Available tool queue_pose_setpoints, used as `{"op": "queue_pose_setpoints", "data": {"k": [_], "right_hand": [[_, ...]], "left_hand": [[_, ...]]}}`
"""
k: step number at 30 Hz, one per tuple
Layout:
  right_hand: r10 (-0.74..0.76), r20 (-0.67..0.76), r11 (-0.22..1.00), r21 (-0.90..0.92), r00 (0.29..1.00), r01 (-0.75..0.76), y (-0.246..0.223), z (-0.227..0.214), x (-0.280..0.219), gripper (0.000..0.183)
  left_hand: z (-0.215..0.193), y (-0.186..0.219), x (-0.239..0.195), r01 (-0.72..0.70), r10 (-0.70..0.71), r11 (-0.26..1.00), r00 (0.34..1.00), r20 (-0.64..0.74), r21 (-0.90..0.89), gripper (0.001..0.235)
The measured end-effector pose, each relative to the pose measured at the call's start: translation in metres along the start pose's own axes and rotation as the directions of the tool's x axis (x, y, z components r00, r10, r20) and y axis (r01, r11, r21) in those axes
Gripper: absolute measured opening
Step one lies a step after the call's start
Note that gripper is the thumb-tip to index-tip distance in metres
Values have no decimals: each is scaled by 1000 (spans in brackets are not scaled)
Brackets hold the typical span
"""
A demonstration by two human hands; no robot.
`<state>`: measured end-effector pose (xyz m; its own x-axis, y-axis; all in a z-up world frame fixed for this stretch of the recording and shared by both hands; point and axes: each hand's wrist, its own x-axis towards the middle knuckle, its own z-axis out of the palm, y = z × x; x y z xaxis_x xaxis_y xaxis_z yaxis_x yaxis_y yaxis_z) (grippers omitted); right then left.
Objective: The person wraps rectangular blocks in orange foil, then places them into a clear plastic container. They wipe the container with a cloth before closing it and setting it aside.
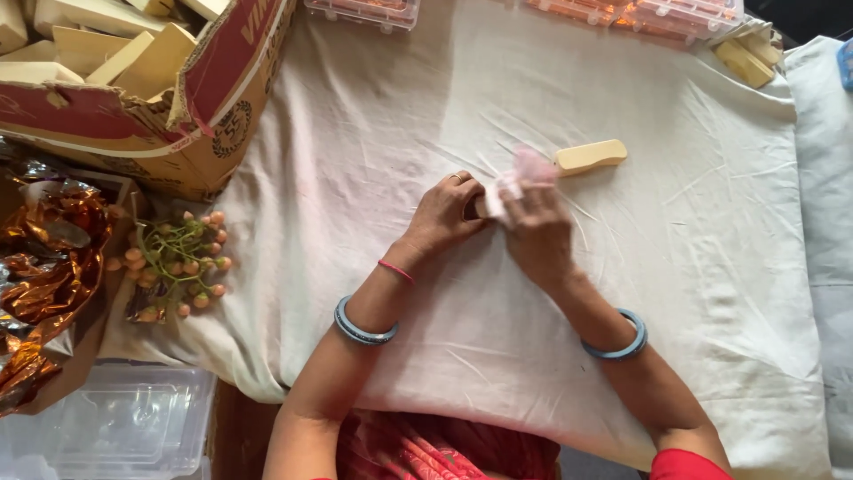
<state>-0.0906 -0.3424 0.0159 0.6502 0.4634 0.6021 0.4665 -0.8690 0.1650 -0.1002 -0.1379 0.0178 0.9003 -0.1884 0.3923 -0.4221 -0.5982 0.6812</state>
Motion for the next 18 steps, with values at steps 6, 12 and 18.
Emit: {"op": "queue_pose_setpoints", "data": {"k": [6,12,18], "right_hand": [[-96,66,948,310,993,71,18,-1,4,34],[190,-18,933,316,982,-175,33,-11,9,36],[127,0,913,391,992,-117,21,-14,8,39]], "left_hand": [[-4,14,1,17,-17,1000,999,-35,-4,31],[7,0,5,214,-234,956,969,-80,-200,27],[-2,3,3,251,-259,897,966,28,-365,31]]}}
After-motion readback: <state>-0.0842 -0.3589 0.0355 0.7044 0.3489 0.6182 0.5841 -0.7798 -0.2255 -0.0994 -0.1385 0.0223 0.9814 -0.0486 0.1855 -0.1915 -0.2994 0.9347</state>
